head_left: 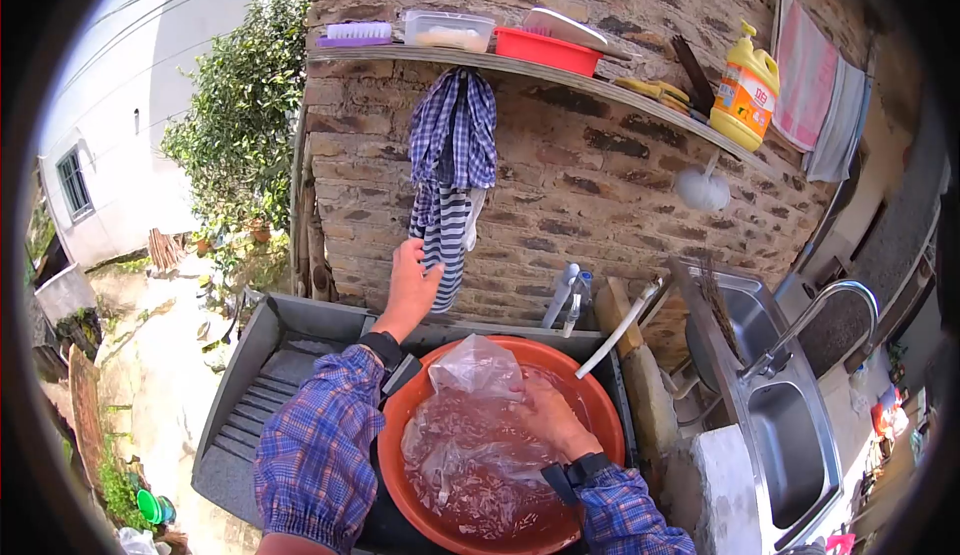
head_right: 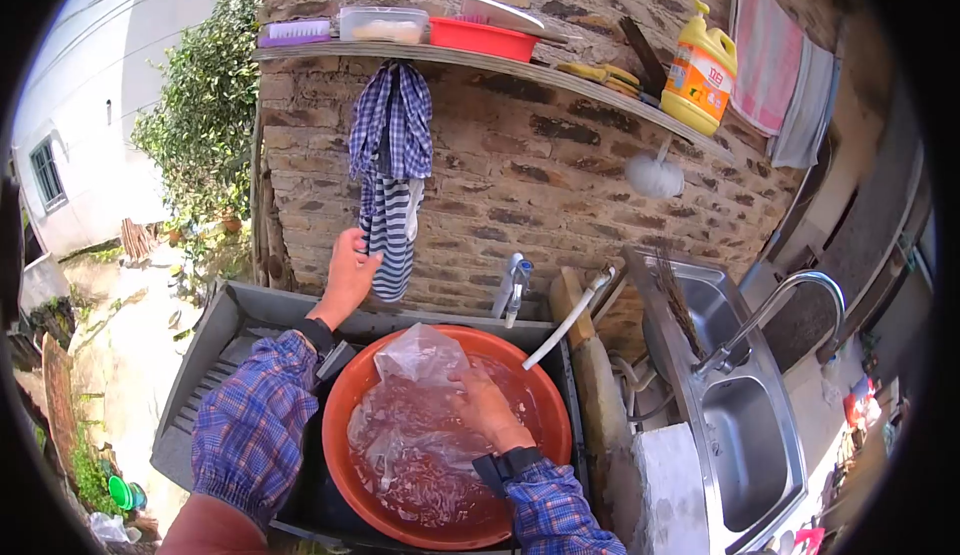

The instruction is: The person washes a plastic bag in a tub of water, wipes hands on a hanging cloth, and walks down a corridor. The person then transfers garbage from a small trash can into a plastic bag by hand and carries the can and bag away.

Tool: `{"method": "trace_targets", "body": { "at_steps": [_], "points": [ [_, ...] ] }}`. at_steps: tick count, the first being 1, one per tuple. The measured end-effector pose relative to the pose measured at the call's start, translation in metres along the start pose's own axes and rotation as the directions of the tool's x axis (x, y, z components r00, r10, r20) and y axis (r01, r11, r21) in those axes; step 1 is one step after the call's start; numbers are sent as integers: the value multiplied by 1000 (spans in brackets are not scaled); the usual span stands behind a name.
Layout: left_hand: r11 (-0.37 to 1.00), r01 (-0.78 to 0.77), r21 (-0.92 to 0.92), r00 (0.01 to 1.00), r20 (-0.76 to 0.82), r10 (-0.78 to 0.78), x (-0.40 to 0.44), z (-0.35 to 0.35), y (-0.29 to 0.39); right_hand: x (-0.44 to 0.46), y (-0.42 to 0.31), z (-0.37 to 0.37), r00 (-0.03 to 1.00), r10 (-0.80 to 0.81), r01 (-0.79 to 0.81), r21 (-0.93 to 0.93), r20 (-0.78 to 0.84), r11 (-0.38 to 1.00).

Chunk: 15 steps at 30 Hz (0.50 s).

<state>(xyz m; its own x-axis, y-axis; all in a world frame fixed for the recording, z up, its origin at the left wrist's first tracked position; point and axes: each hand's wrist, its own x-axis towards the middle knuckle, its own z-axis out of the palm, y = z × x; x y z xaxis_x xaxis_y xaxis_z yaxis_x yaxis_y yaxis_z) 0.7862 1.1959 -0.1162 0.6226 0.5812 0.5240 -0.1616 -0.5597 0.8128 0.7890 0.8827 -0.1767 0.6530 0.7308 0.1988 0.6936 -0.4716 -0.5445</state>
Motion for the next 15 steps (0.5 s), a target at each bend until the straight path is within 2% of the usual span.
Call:
{"method": "trace_targets", "body": {
  "at_steps": [1, 2, 3, 5, 6, 7, 8, 9, 10, 12, 13, 14, 15],
  "points": [
    [998, -30, 52, 983, -181, 39, 32, -2, 5, 12, -18, -20, 998, 32, -37, 73, 62, 997],
    [987, -116, 110, 940, -308, 145, 62, -8, 16, 24, -31, -36, 990, 62, -80, 142, 123, 987],
    [965, -189, 180, 871, -424, 249, 90, -15, 29, 35, -35, -46, 995, -25, 9, 161, 95, 987],
    [924, -261, 281, 773, -512, 374, 130, -24, 58, 57, -47, -64, 997, -60, 52, 162, 48, 985],
    [925, -259, 277, 774, -514, 370, 144, -32, 68, 68, -55, -72, 996, -94, 91, 179, 5, 980],
    [973, -150, 174, 930, -309, 199, 155, -40, 76, 77, -69, -81, 996, -90, 88, 178, 7, 980],
    [995, -15, 102, 998, -66, 22, 161, -44, 80, 87, -87, -93, 998, -68, 67, 186, 1, 980],
    [990, -142, 9, 987, -78, 142, 161, -44, 80, 101, -101, -103, 999, -47, 47, 196, -6, 979],
    [990, -142, 11, 987, -77, 143, 162, -45, 78, 116, -110, -113, 993, -110, 115, 163, -35, 980],
    [929, -371, 4, 925, -90, 369, 162, -52, 70, 150, -120, -130, 970, -219, 230, 108, -109, 967],
    [924, -379, 56, 911, -151, 383, 164, -55, 61, 168, -122, -137, 952, -264, 278, 81, -154, 957],
    [927, -372, 55, 914, -151, 376, 169, -57, 44, 187, -122, -143, 964, -210, 232, 130, -165, 964],
    [975, -208, -81, 958, -217, 187, 176, -59, 24, 204, -118, -147, 973, -154, 185, 178, -173, 967]
  ]
}}
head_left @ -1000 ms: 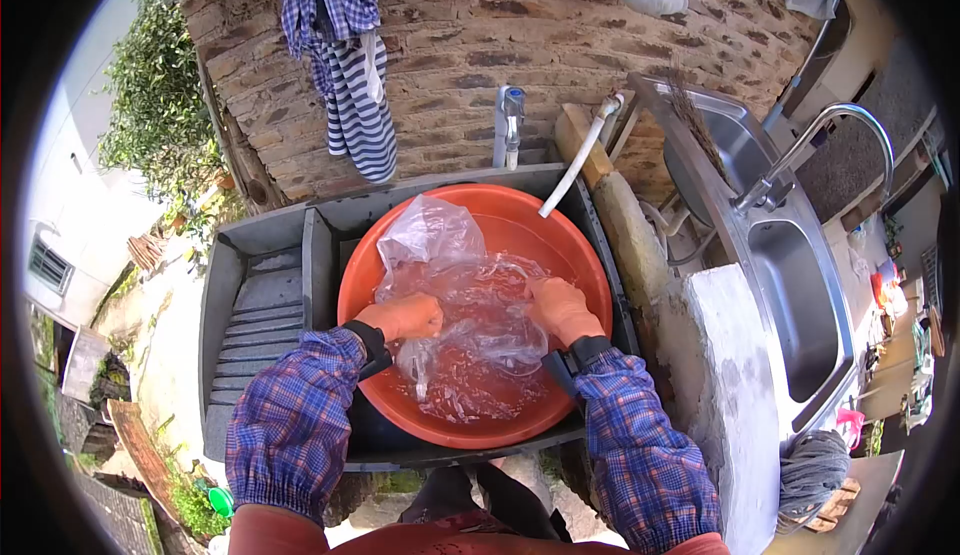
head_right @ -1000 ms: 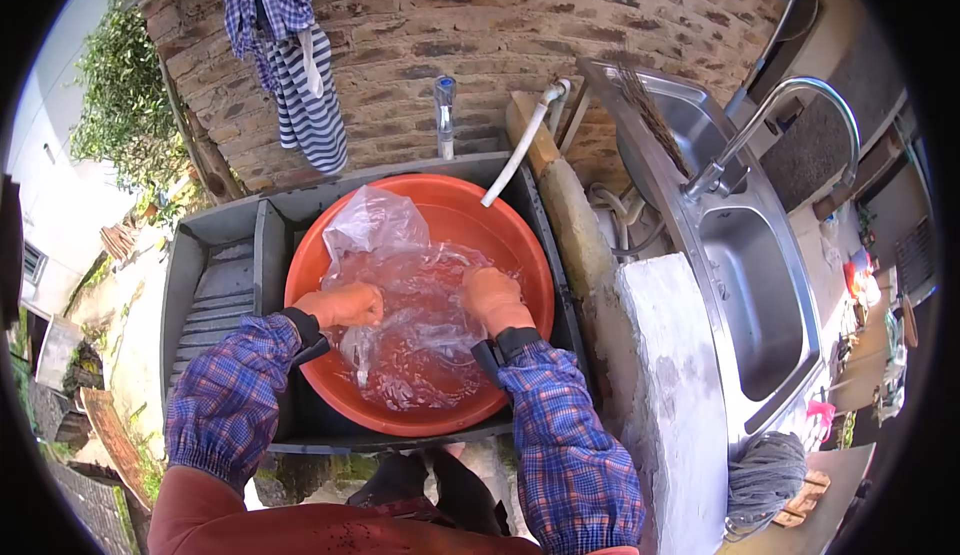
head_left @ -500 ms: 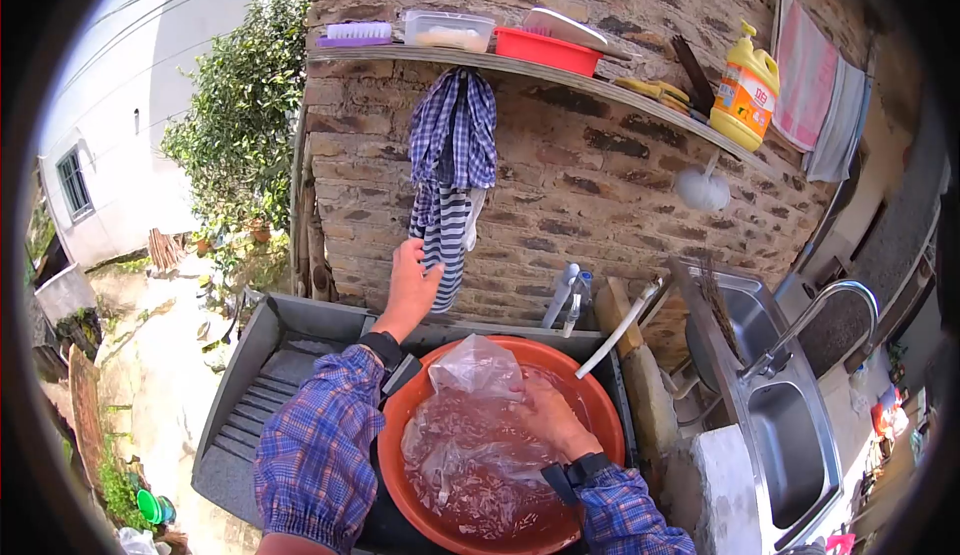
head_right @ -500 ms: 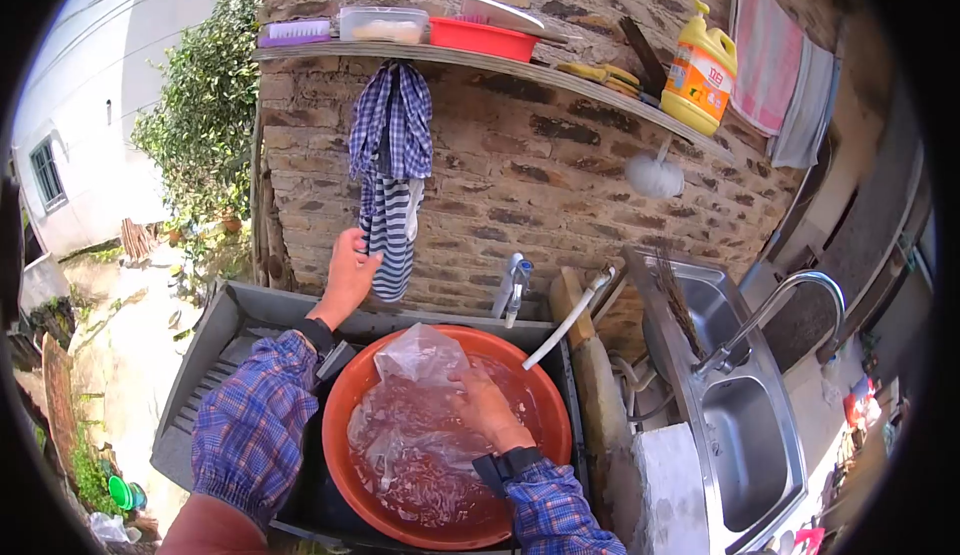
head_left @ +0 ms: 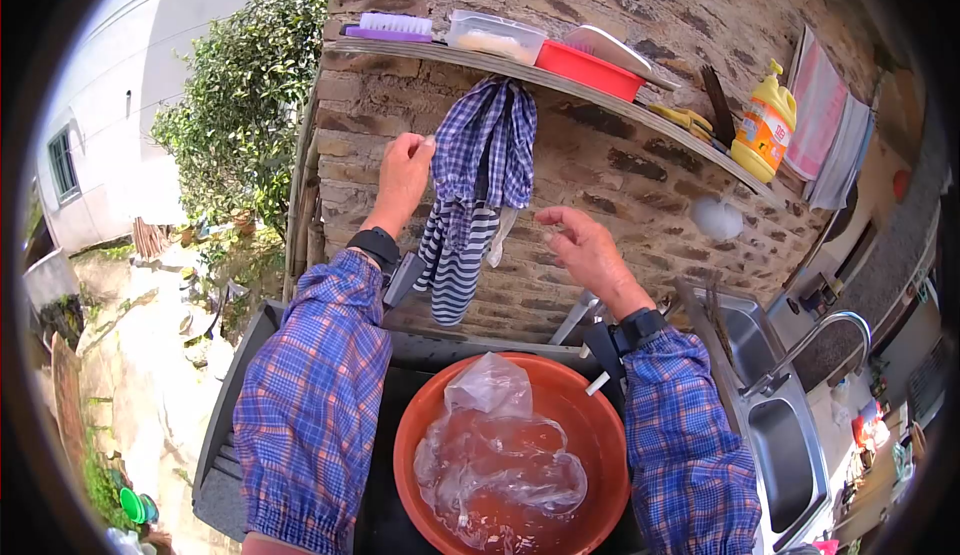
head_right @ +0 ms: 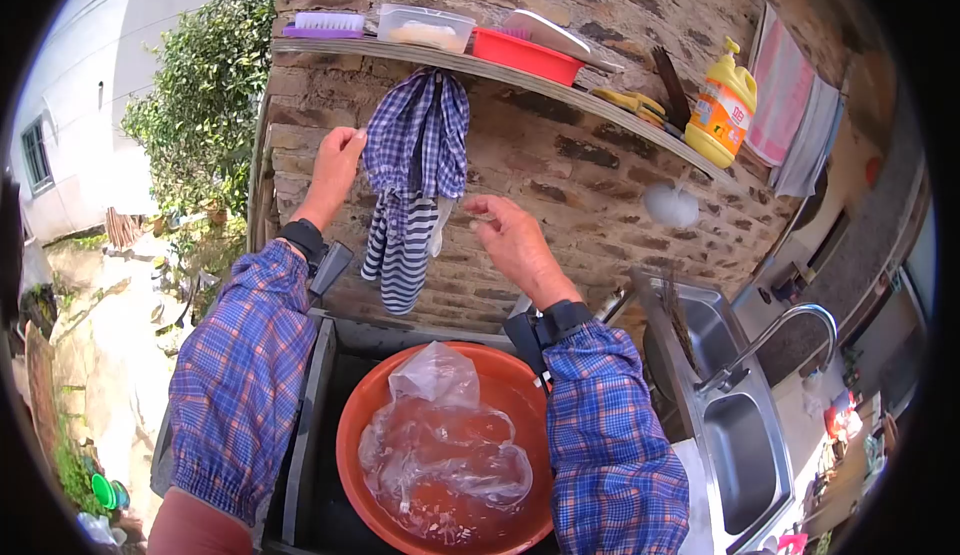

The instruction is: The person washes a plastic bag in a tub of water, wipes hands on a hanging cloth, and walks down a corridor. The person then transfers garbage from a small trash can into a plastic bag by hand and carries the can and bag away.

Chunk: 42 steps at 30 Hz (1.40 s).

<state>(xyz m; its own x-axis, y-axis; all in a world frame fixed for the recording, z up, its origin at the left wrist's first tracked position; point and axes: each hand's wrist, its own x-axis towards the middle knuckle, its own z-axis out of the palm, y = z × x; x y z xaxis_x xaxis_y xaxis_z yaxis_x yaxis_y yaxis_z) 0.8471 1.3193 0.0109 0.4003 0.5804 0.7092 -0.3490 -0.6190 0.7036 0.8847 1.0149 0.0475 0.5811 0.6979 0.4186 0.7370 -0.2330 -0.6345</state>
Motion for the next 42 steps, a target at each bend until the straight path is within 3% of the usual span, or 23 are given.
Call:
{"method": "trace_targets", "body": {
  "at_steps": [2, 4, 7, 9, 11, 13, 15, 16, 17, 18, 21, 22, 23, 24, 25, 27, 28, 29, 31, 35, 36, 38, 42],
  "points": [
    [941, 301, -154, 953, 1, -304, -11, -12, -29, 27, 31, 8, 997, 73, -73, -10, -7, 997],
    [917, 390, -82, 920, 78, -385, -43, -14, -58, 44, 69, 34, 990, 142, -142, -17, -9, 990],
    [839, 545, 12, 822, 193, -536, -101, -15, -84, 53, 112, 81, 889, 392, -356, -180, 236, 917],
    [734, 679, 12, 697, 306, -649, -133, -18, -88, 48, 127, 123, 904, 256, -19, -565, 343, 825],
    [619, 769, 160, 510, 432, -744, -153, -24, -99, 43, 146, 166, 925, 222, -62, -454, 309, 889],
    [589, 789, 172, 469, 449, -760, -169, -30, -101, 42, 176, 207, 971, 4, 26, -121, 238, 992],
    [568, 807, 163, 451, 451, -770, -177, -41, -104, 23, 165, 235, 994, -75, 80, -66, 76, 995],
    [557, 819, 140, 447, 453, -771, -180, -46, -105, 12, 143, 232, 995, 78, -94, 310, 65, 946],
    [540, 830, 140, 434, 446, -783, -182, -48, -107, 0, 117, 225, 967, 229, -246, 633, 110, 734],
    [539, 834, 113, 448, 431, -783, -183, -48, -109, -12, 103, 223, 992, 123, -61, 774, -23, 630],
    [529, 844, 86, 426, 491, -760, -184, -43, -118, -35, 39, 189, 1000, -25, -5, 915, 17, 404],
    [780, 620, -91, 660, 598, -455, -191, -35, -101, -35, 37, 189, 985, -172, 140, 693, -23, 708],
    [898, 326, -297, 776, 626, -75, -202, -25, -83, -35, 33, 191, 950, -313, 292, 366, -4, 884],
    [776, 450, -442, 786, 609, -109, -220, -8, -58, -33, 36, 202, 937, -322, 328, -22, 139, 945],
    [615, 546, -569, 790, 594, -151, -235, 3, -36, -31, 36, 208, 959, -275, 271, 68, 71, 960],
    [952, 209, -222, 774, 633, -22, -239, 4, -33, -19, 38, 208, 975, -214, 222, 237, -59, 946],
    [602, 601, -526, 758, 614, -220, -235, 10, -3, -17, 45, 205, 968, -200, 246, 415, -153, 876],
    [31, 728, -685, 641, 664, -385, -233, 15, 16, -16, 56, 213, 970, -164, 231, 474, -180, 850],
    [102, 742, -662, 603, 594, -532, -225, 27, 13, -14, 87, 235, 986, -87, 165, 724, -144, 670],
    [271, 837, -475, 535, 605, -590, -197, -1, 34, -66, 2, 203, 860, 447, -335, 933, 244, 135],
    [510, 711, -484, 702, 534, -472, -198, -6, 43, -67, 11, 206, 932, 306, -245, 961, 196, 129],
    [323, 755, -571, 645, 554, -527, -188, -5, 50, -68, 13, 194, 946, 235, -269, 944, 222, 192],
    [463, 722, -515, 692, 565, -449, -177, -18, 53, -75, 4, 177, 975, 104, -217, 946, 197, 241]
  ]
}}
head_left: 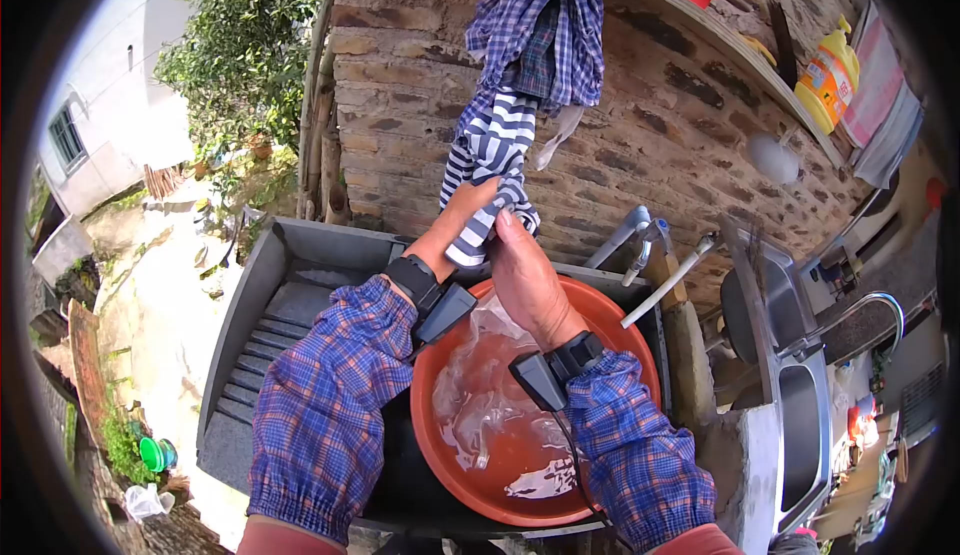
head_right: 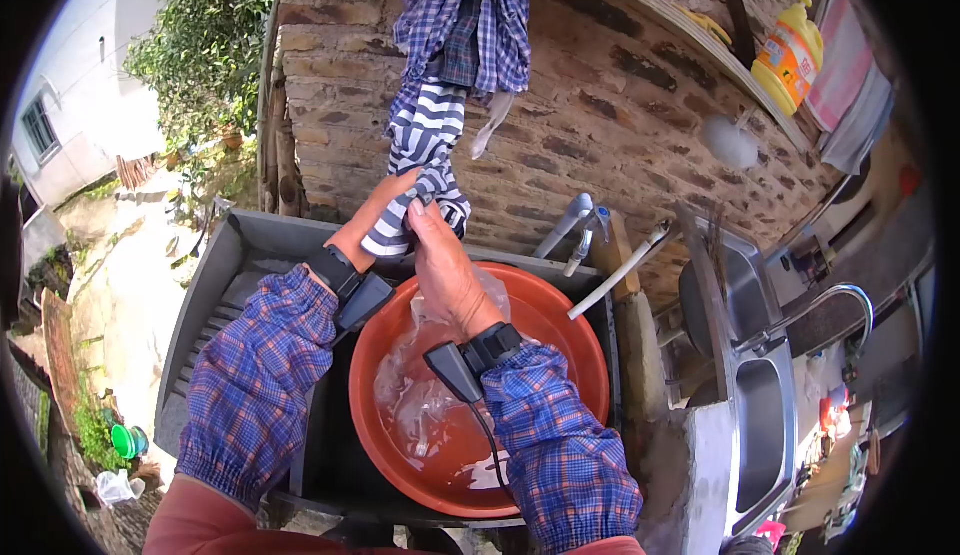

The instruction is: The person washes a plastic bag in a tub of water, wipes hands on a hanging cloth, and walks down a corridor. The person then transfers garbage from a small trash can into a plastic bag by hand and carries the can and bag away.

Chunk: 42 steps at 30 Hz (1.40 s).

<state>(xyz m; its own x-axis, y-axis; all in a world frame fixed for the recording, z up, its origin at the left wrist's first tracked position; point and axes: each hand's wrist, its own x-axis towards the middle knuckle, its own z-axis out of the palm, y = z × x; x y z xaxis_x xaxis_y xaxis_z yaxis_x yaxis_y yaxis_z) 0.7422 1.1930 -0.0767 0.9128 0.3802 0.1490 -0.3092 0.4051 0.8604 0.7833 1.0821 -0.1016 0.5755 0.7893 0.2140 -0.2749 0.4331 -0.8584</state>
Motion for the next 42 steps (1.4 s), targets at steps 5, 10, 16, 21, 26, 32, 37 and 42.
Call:
{"method": "trace_targets", "body": {
  "at_steps": [5, 10, 16, 21, 26, 32, 37, 42],
  "points": [
    [901, -387, 197, 913, 218, 344, 11, -32, -17, -17, -49, -13, 993, 63, -53, -96, 103, 994],
    [963, -88, -255, 942, 292, 163, -1, -18, -26, 15, -29, 5, 965, -260, 169, -821, 26, 545],
    [712, 173, -681, 961, 273, 28, -8, -10, -13, 51, -5, 2, 939, -286, 216, -975, 190, 60],
    [600, 204, -774, 978, 185, -93, -13, -2, -1, 79, -22, -19, 884, -381, 250, -963, 270, -102],
    [979, 130, -157, 977, 188, -100, -12, -37, -11, 87, -55, -68, 951, -200, 33, -565, -237, 824],
    [527, -452, 720, 876, 470, 110, -9, -35, -55, 18, -28, -8, 946, 143, 291, -957, 290, 15],
    [380, -477, 793, 879, 444, 177, -21, -21, -26, 50, -34, -37, 936, 96, 346, -935, 338, -77],
    [-513, -319, 797, 831, 495, 252, -65, -22, 25, 65, -50, -68, 927, -365, -210, -922, -81, -327]
  ]
}}
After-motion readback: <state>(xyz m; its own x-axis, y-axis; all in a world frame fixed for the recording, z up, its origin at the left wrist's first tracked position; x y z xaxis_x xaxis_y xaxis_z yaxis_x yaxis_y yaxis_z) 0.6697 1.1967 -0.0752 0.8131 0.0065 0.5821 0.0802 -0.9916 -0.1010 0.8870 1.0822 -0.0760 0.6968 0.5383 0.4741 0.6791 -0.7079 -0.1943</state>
